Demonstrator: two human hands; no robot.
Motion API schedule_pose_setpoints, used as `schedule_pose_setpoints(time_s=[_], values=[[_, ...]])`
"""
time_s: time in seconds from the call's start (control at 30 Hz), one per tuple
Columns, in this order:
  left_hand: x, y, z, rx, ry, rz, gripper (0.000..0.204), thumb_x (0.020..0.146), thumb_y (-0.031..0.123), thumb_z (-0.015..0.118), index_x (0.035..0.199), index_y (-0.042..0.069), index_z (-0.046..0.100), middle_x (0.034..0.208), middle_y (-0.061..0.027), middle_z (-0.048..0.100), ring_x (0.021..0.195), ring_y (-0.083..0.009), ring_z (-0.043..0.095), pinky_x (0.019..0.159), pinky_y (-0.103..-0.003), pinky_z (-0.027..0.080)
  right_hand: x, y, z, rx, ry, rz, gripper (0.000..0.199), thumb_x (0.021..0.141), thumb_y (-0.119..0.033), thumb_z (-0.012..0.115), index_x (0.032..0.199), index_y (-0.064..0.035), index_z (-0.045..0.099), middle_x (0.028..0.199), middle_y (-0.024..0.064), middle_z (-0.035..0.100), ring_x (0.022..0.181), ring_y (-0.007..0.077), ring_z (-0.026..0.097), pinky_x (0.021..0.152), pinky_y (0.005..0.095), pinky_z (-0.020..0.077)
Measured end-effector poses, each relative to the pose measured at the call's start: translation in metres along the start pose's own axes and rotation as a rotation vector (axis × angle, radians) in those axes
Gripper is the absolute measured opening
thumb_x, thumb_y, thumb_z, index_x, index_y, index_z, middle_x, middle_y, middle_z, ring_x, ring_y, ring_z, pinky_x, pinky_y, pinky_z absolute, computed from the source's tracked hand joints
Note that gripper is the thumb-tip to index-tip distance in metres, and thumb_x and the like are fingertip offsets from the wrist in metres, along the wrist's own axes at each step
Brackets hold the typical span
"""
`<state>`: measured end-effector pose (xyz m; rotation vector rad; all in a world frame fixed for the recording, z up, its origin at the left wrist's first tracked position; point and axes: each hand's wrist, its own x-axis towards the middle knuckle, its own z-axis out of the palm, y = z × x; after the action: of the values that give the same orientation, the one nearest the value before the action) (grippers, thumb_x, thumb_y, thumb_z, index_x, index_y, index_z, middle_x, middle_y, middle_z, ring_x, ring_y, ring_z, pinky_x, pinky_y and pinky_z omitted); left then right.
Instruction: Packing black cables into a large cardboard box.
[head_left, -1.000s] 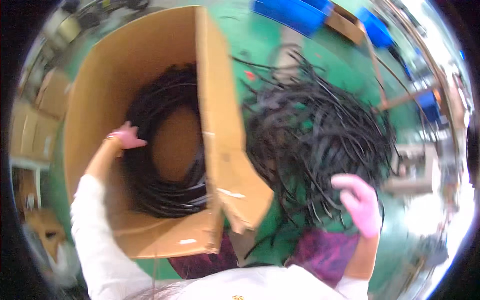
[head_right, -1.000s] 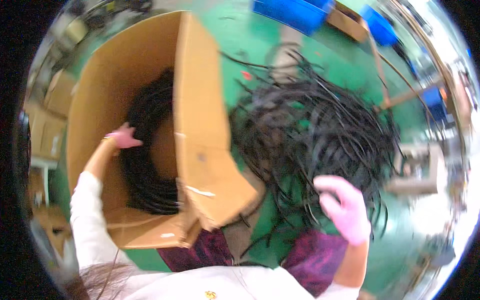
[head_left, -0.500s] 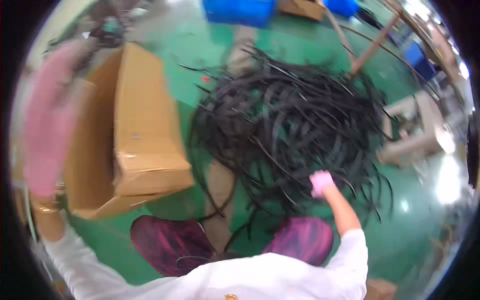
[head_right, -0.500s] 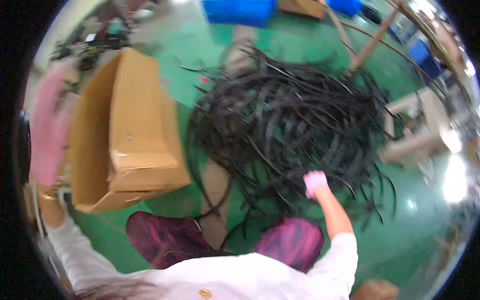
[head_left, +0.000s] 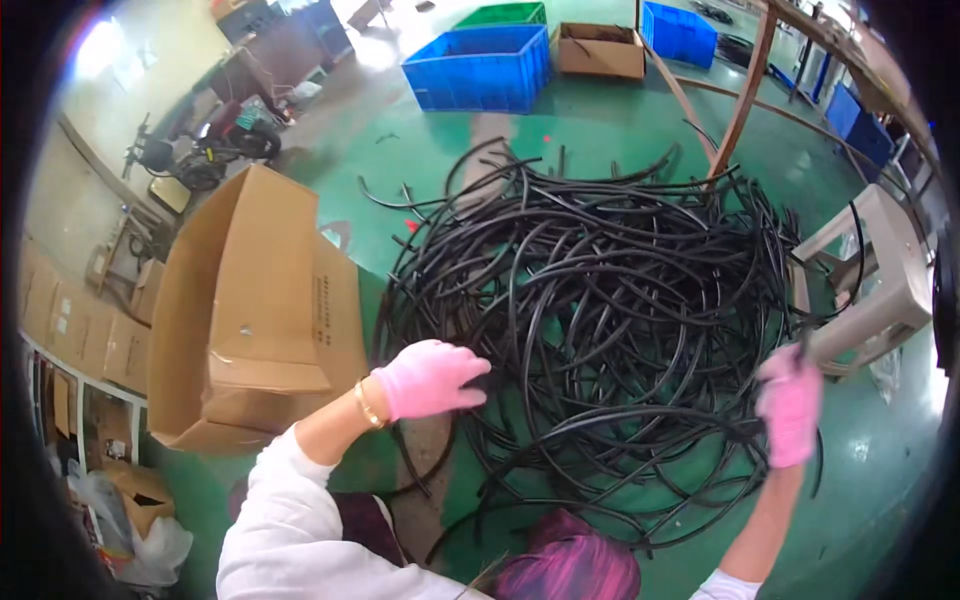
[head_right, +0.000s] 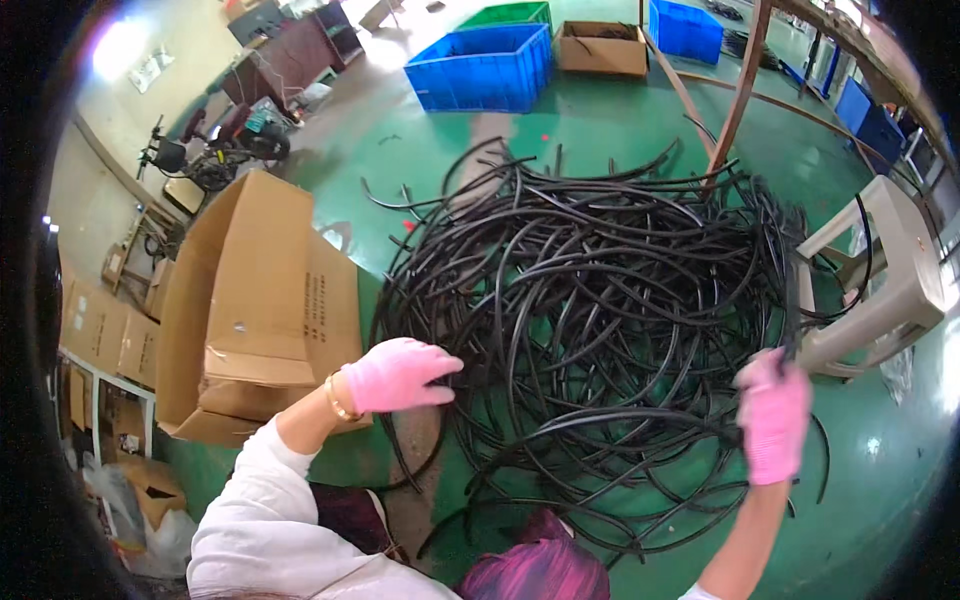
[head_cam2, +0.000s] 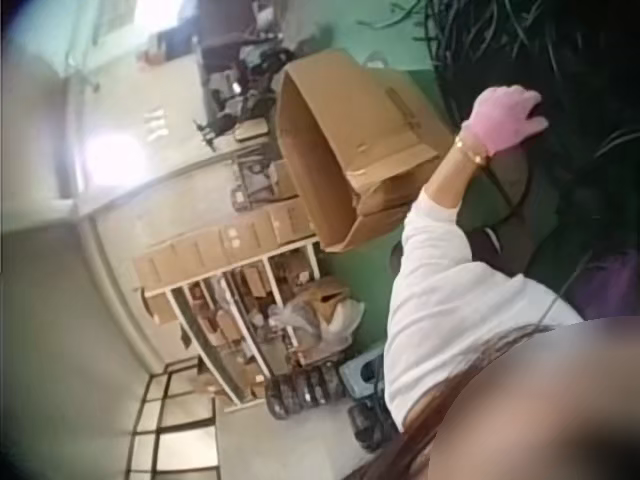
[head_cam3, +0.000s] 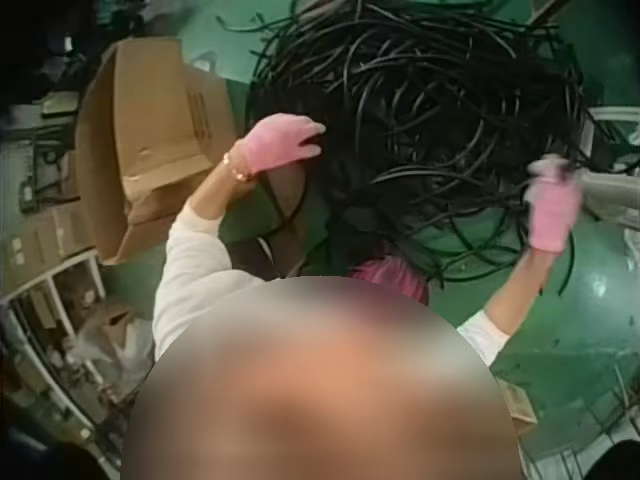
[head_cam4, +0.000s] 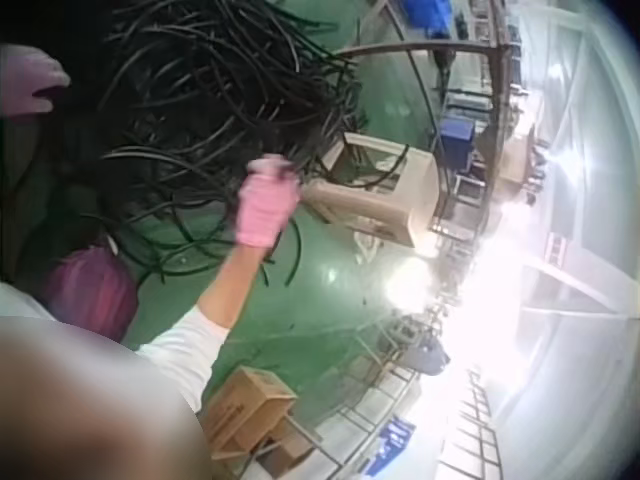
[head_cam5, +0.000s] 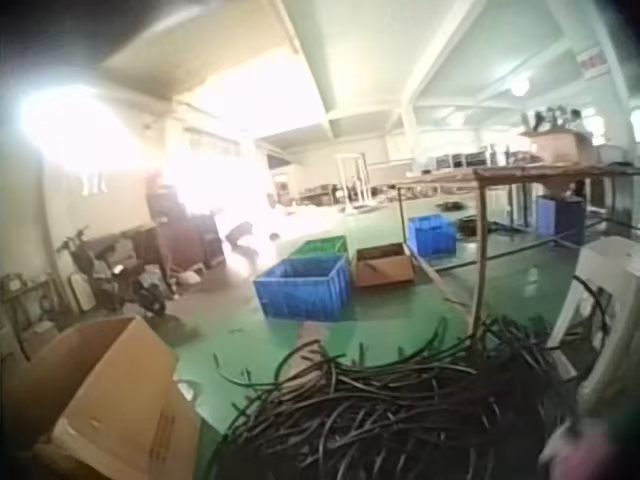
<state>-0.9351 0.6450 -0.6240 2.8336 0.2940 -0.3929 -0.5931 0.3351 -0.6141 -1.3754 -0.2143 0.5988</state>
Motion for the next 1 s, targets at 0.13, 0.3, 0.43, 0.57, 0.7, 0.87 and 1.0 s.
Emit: schedule_pose_setpoints(time_s=[0.13,0.3,0.43,0.57,0.7,0.87,1.0], values=[[0.082,-0.049,0.069,-0.206,0.019,-0.307,0.044,0.090,0.042,0.060,0.103,0.000,0.066,0.091,-0.0197,0.067,0.086,-0.0389,0.065,0.077,-0.044,0.053,0.009,-0.082,0.062,-0.156,-0.159,-0.238,0.010,0.100,-0.020,0.051,0.097,-0.0099,0.052,0.069,-0.0094,0.037,0.046,0.0012,0.028,0.042,0.0201,0.0229],[0.131,-0.142,0.198,-0.888,0.260,-0.757,0.047,0.088,0.041,0.062,0.108,-0.001,0.067,0.102,-0.0219,0.070,0.101,-0.0374,0.066,0.091,-0.043,0.049,0.093,0.037,0.221,0.233,-0.698,0.343,0.008,0.097,-0.011,0.053,0.090,-0.0085,0.051,0.066,-0.0083,0.035,0.051,0.0023,0.032,0.045,0.0203,0.0258],[0.175,-0.074,0.204,-0.922,0.611,-0.784,0.037,0.084,0.027,0.069,0.105,-0.003,0.064,0.100,-0.0198,0.070,0.096,-0.0338,0.067,0.086,-0.040,0.052,0.143,0.237,0.263,-0.382,-0.591,0.222,0.028,0.082,-0.027,0.067,0.068,-0.0042,0.062,0.064,0.0047,0.061,0.056,0.0154,0.054,0.055,0.0345,0.0451],[0.166,-0.032,0.206,-0.849,0.736,-0.479,0.025,0.086,0.009,0.065,0.109,0.000,0.061,0.101,-0.0184,0.067,0.097,-0.0320,0.065,0.086,-0.039,0.051,0.109,0.332,0.266,-0.679,-0.326,-0.079,0.030,0.080,-0.026,0.071,0.095,-0.0008,0.064,0.076,0.0108,0.064,0.070,0.0211,0.063,0.068,0.0368,0.0508],[0.119,-0.051,0.182,-0.599,0.655,-0.073,0.034,0.078,0.000,0.066,0.111,0.005,0.064,0.102,-0.0149,0.065,0.095,-0.0303,0.063,0.089,-0.038,0.051,0.087,0.244,0.235,-0.010,-0.415,0.522,0.013,0.094,-0.019,0.063,0.095,-0.0070,0.058,0.070,-0.0010,0.055,0.059,0.0120,0.052,0.057,0.0286,0.0455],[0.132,-0.144,0.183,-0.422,0.609,-0.600,0.039,0.080,0.020,0.074,0.112,0.001,0.063,0.111,-0.0190,0.063,0.106,-0.0358,0.060,0.093,-0.039,0.049,0.057,0.131,0.174,0.251,-0.358,0.303,0.015,0.102,-0.021,0.051,0.096,-0.0074,0.055,0.053,-0.0092,0.030,0.037,0.0044,0.025,0.037,0.0244,0.0201],[0.159,-0.151,0.175,-0.449,0.412,-0.625,0.031,0.085,0.025,0.071,0.101,-0.001,0.062,0.093,-0.0170,0.066,0.089,-0.0361,0.065,0.082,-0.039,0.052,0.022,0.098,0.126,0.394,-0.436,-0.077,0.016,0.102,-0.014,0.048,0.110,-0.0020,0.055,0.048,-0.0070,0.032,0.033,0.0068,0.028,0.036,0.0249,0.0248]])
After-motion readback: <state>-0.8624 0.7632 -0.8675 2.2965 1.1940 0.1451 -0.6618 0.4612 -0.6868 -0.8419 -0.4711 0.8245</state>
